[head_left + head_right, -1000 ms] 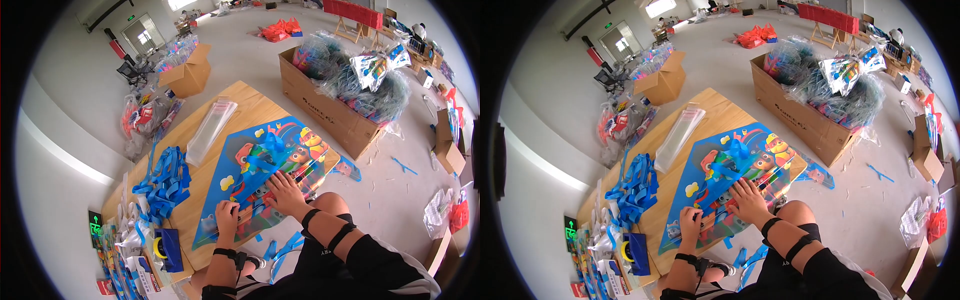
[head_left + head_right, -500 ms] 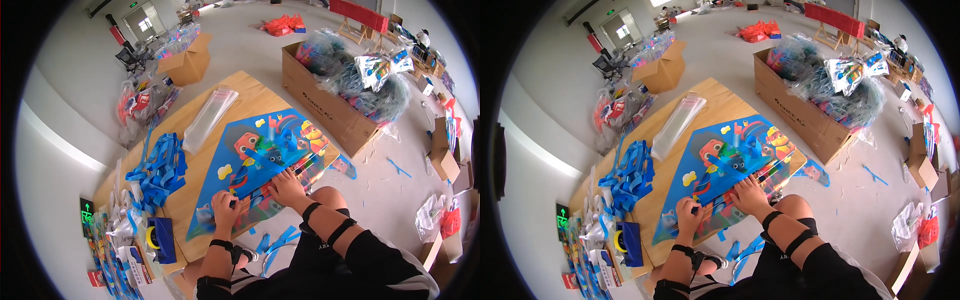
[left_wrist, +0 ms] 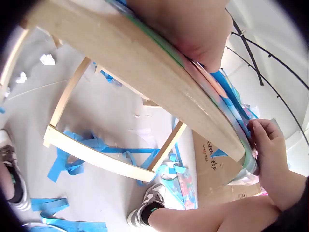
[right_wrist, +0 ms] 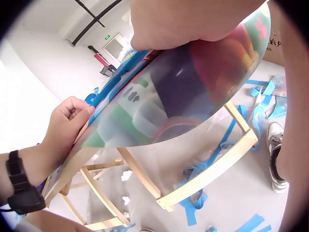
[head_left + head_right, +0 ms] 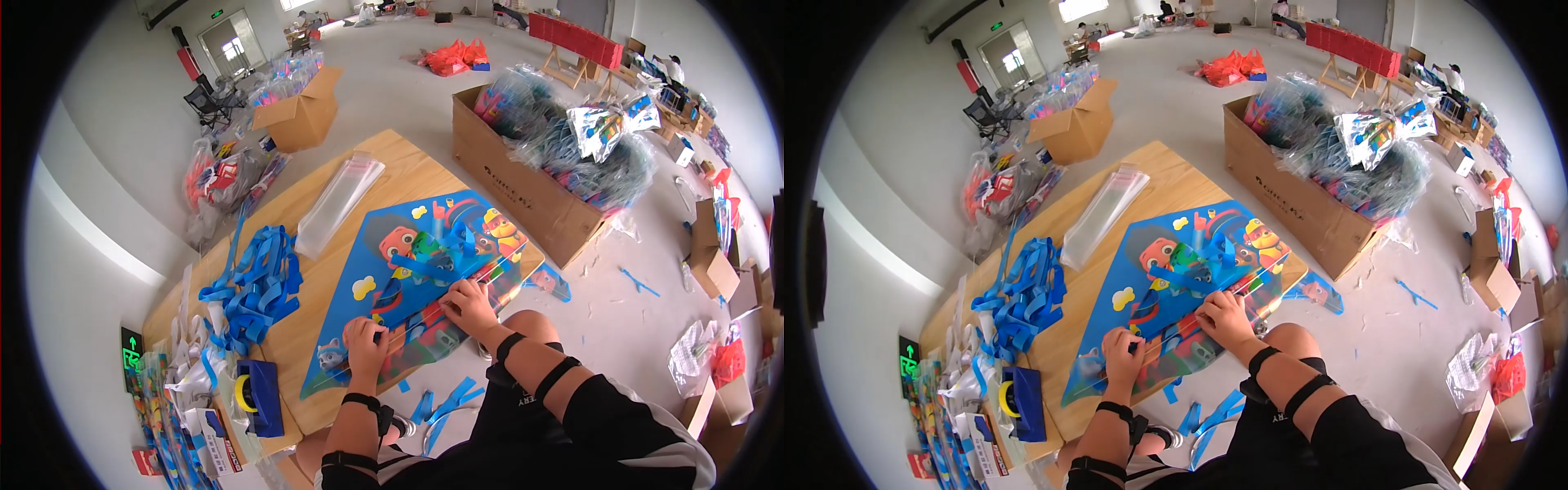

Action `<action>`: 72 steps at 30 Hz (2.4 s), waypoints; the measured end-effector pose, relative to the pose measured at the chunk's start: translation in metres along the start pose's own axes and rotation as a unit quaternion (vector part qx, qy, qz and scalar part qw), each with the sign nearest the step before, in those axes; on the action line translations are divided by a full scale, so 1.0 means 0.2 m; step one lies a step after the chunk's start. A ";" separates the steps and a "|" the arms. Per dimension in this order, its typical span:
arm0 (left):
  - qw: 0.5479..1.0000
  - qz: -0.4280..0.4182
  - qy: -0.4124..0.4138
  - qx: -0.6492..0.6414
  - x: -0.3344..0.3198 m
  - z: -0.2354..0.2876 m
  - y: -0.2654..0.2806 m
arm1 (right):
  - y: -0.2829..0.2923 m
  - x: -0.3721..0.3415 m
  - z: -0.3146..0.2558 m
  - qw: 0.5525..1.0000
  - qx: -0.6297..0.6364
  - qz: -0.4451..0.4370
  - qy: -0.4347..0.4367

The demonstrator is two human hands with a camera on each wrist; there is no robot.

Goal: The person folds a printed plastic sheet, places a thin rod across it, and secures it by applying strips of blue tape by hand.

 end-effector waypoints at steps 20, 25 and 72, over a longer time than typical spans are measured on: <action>0.999 -0.007 0.007 -0.049 0.00 -0.02 0.03 | -0.27 -0.07 -0.19 0.971 -0.083 -0.209 0.078; 0.998 -0.017 -0.058 0.009 -0.02 0.16 0.01 | -0.29 -0.07 -0.17 0.968 -0.111 -0.213 0.080; 0.788 -0.327 0.371 -0.366 0.32 0.25 -0.74 | -0.28 -0.10 -0.12 0.986 -0.028 -0.154 0.050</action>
Point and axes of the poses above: each hand's wrist, its own x-axis towards the middle knuckle, its own y-axis out of the back of the hand, z = x × y, the point moved 9 cm from there along x, towards the middle knuckle, and after that the axes turned 5 degrees about x, right-handed, at the moved point
